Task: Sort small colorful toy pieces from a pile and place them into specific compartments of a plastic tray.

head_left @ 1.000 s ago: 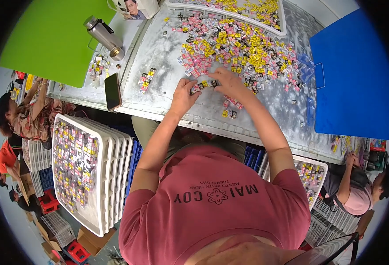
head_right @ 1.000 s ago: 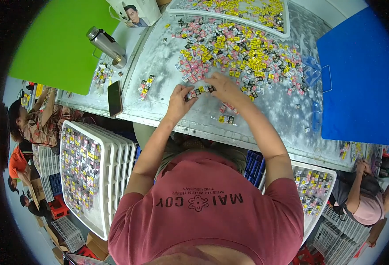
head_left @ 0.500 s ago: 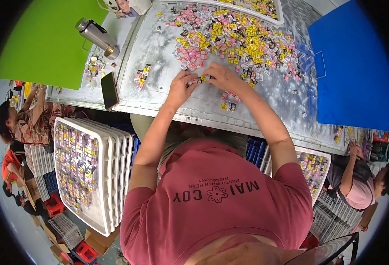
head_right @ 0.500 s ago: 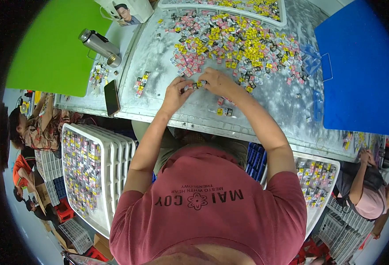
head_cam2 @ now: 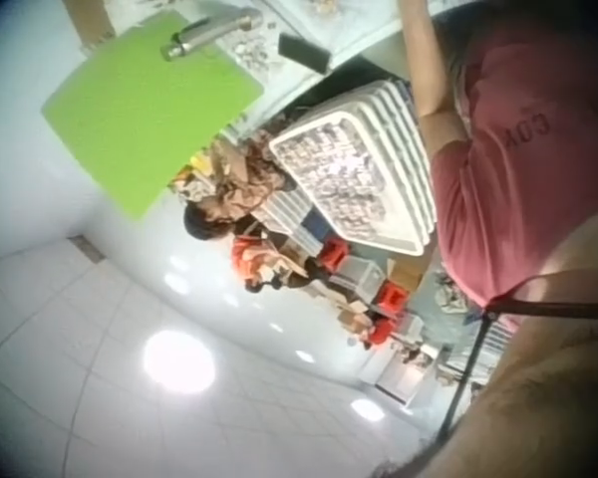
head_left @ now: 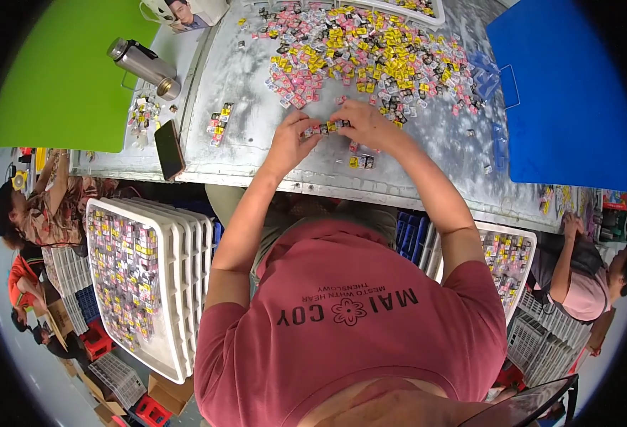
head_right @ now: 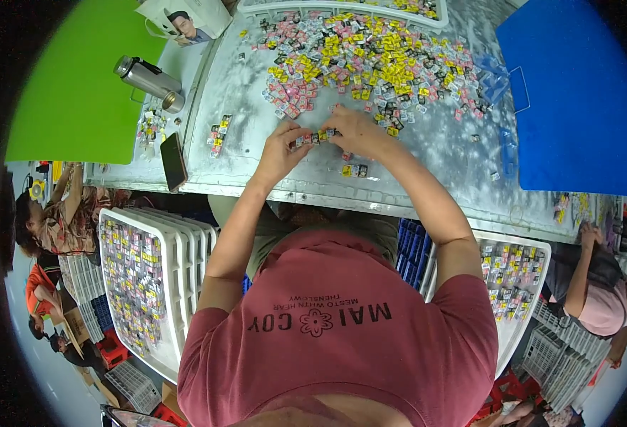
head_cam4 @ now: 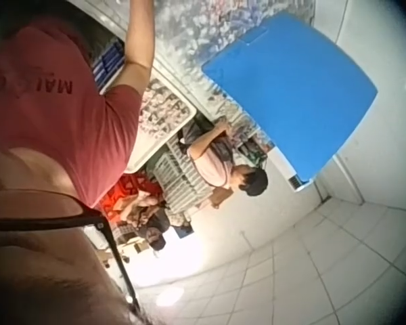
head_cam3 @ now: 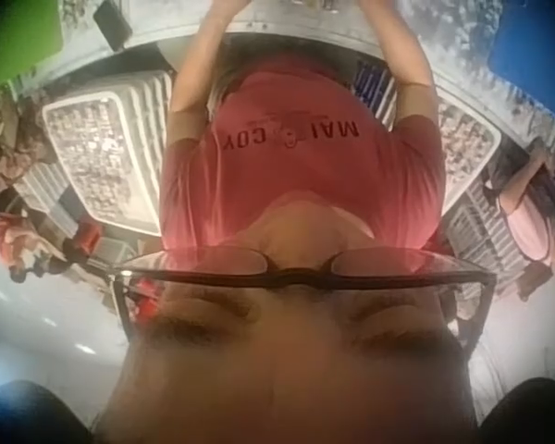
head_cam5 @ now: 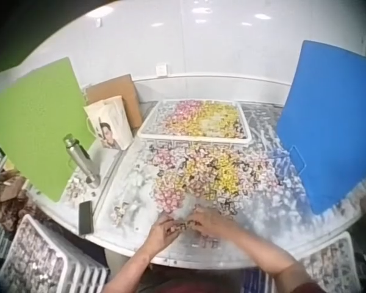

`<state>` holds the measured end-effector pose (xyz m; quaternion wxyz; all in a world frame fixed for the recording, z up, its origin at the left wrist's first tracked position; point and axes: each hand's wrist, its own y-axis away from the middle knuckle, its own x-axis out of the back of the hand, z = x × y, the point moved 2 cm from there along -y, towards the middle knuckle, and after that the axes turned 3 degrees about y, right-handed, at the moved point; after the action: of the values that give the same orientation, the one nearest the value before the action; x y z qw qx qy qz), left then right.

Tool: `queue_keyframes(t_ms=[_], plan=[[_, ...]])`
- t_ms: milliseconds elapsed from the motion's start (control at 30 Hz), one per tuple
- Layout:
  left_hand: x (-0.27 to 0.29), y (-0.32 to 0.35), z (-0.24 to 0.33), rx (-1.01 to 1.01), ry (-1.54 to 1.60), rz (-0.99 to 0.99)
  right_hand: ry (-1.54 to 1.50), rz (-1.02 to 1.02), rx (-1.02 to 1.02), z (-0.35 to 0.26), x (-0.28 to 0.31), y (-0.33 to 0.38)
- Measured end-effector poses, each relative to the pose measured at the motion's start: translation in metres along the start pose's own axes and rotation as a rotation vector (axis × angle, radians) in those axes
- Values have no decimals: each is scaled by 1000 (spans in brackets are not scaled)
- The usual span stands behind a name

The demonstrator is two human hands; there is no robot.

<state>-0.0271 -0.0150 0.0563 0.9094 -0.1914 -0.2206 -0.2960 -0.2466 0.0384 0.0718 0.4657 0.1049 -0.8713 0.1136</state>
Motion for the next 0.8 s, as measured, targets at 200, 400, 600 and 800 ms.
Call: queue_keyframes(t_ms=[200, 400, 600, 800], plan=[[-2, 25, 28, -44, -46, -31, -70, -91, -121, -38, 17, 33], [-32, 51, 39, -78, -24, -216, -92, -10, -248, -47, -7, 102], [-48, 46, 44, -105, -29, -288, -99, 113, -238, -42, -15, 123], [-52, 43, 37, -142, -95, -222, -156, 205, -250, -33, -21, 126]])
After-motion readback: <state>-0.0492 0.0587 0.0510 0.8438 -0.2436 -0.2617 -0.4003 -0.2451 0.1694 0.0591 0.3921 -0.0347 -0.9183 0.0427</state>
